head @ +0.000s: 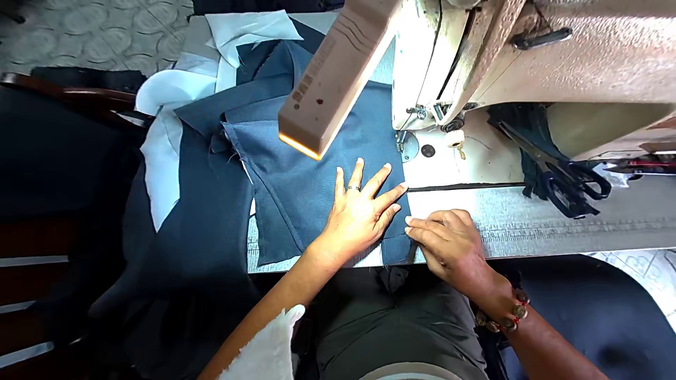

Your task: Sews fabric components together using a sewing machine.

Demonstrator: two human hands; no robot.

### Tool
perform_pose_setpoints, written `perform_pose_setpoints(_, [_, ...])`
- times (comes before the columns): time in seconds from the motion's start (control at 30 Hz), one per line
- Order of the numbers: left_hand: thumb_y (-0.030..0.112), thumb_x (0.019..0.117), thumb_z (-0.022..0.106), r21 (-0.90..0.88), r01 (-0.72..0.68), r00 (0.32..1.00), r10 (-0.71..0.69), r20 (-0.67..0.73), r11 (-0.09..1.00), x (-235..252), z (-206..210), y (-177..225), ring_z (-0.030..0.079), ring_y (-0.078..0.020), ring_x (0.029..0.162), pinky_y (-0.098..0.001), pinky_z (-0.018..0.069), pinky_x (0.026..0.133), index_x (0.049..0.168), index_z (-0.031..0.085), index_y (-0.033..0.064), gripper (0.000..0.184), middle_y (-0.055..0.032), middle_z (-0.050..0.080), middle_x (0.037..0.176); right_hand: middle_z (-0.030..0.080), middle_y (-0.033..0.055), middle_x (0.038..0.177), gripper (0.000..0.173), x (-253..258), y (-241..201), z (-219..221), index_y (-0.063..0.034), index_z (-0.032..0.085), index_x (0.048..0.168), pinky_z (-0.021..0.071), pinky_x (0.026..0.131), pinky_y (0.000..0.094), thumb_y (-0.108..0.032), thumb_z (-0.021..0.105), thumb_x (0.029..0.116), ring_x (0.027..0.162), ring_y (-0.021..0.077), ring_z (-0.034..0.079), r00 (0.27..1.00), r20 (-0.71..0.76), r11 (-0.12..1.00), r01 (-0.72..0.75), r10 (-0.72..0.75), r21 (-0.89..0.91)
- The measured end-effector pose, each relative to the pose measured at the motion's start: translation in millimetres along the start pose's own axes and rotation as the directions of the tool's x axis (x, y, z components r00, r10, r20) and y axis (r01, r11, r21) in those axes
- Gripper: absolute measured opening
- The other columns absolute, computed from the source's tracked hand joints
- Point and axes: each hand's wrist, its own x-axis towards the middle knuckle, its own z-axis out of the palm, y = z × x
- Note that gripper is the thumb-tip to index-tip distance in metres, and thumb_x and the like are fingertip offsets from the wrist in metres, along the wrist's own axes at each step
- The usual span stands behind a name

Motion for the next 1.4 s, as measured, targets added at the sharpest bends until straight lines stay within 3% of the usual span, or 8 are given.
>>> perform_pose_setpoints(0.53, [0.041, 0.1081, 0.037, -0.003, 0.020, 0.998, -0.020, 0.054, 1.000, 38, -8, -26, 0.024, -0.0510, 0.152, -0.0812, 0.0062, 0.112, 0.145, 0.061, 0.0306, 0.045, -0.0097, 0.043, 0.161, 0.079, 0.0067, 0.103, 0.022, 42, 27, 4, -0.0083, 0.080, 0.091, 0.0481, 0.078, 0.0434, -0.001, 0.060, 0.0872, 0.087, 0.0268, 0.069, 0.997, 0.042, 0.998, 0.061, -0.060, -0.022])
perform_pose_setpoints(0.7, [0.041, 0.1037, 0.048, -0.073, 0.065, 0.996, -0.060, 0.060, 0.995, 59, -14, -40, 0.023, -0.0420, 0.155, -0.0759, 0.0043, 0.116, 0.136, 0.056, 0.0089, 0.046, -0.0079, 0.046, 0.158, 0.079, 0.0057, 0.103, 0.022, 60, 37, 6, -0.0084, 0.080, 0.094, 0.0471, 0.079, 0.0431, 0.000, 0.061, 0.0884, 0.087, 0.0262, 0.069, 0.996, 0.071, 0.998, 0.053, -0.050, -0.040])
perform_pose_setpoints(0.8, [0.038, 0.1038, 0.050, -0.089, 0.044, 0.998, -0.041, 0.038, 0.995, 66, -17, -43, 0.024, -0.0433, 0.154, -0.0749, 0.0053, 0.116, 0.137, 0.055, 0.0070, 0.046, -0.0122, 0.050, 0.154, 0.078, 0.0063, 0.104, 0.022, 66, 43, 9, -0.0082, 0.080, 0.094, 0.0471, 0.079, 0.0443, 0.000, 0.060, 0.0894, 0.088, 0.0270, 0.069, 0.994, 0.078, 0.996, 0.074, -0.070, -0.057])
perform_pose_setpoints(0.9, [0.031, 0.1046, 0.050, 0.015, 0.005, 1.000, -0.004, -0.026, 1.000, 64, -15, -33, 0.024, -0.0475, 0.153, -0.0763, 0.0070, 0.116, 0.136, 0.058, 0.0053, 0.042, -0.0185, 0.048, 0.155, 0.078, 0.0075, 0.104, 0.021, 69, 46, 11, -0.0078, 0.079, 0.091, 0.0473, 0.080, 0.0448, 0.001, 0.060, 0.0891, 0.089, 0.0276, 0.070, 0.993, 0.074, 0.992, 0.101, -0.095, -0.073])
perform_pose_setpoints(1.0, [0.034, 0.1079, 0.044, 0.072, 0.090, 0.993, -0.095, 0.070, 0.993, 52, -16, -11, 0.018, -0.0442, 0.156, -0.0770, 0.0042, 0.116, 0.149, 0.050, 0.0073, 0.050, -0.0144, 0.038, 0.163, 0.078, 0.0090, 0.106, 0.022, 69, 43, 8, -0.0072, 0.079, 0.092, 0.0482, 0.083, 0.0468, 0.002, 0.060, 0.0886, 0.094, 0.0301, 0.070, 0.989, 0.094, 0.988, 0.120, -0.111, -0.095])
perform_pose_setpoints(1.1, [0.039, 0.1103, 0.031, 0.070, 0.149, 0.978, -0.157, 0.137, 0.986, 42, -7, -9, 0.015, -0.0413, 0.157, -0.0761, 0.0024, 0.116, 0.157, 0.042, 0.0097, 0.056, -0.0104, 0.029, 0.168, 0.075, 0.0116, 0.115, 0.030, 61, 30, -1, -0.0067, 0.078, 0.108, 0.0491, 0.089, 0.0521, 0.005, 0.057, 0.0911, 0.108, 0.0352, 0.068, 0.990, 0.121, 0.997, -0.061, 0.066, -0.043])
perform_pose_setpoints(1.23, [0.038, 0.1109, 0.028, 0.074, 0.148, 0.975, -0.159, 0.158, 0.986, 42, -8, -9, 0.012, -0.0406, 0.158, -0.0759, 0.0020, 0.117, 0.158, 0.038, 0.0098, 0.056, -0.0099, 0.026, 0.170, 0.072, 0.0129, 0.108, 0.036, 36, 10, -5, -0.0051, 0.074, 0.121, 0.0483, 0.085, 0.0466, -0.001, 0.048, 0.0961, 0.100, 0.0307, 0.063, 0.903, 0.027, 0.900, -0.430, 0.429, 0.077])
perform_pose_setpoints(1.4, [0.037, 0.1106, 0.028, 0.071, 0.140, 0.981, -0.148, 0.129, 0.988, 41, -6, -9, 0.014, -0.0410, 0.157, -0.0761, 0.0025, 0.116, 0.157, 0.041, 0.0094, 0.055, -0.0096, 0.028, 0.169, 0.069, 0.0125, 0.105, 0.042, 26, -6, 6, -0.0137, 0.074, 0.126, 0.0443, 0.081, 0.0496, -0.003, 0.049, 0.0946, 0.099, 0.0325, 0.062, 0.905, -0.008, 0.905, -0.426, 0.426, -0.015])
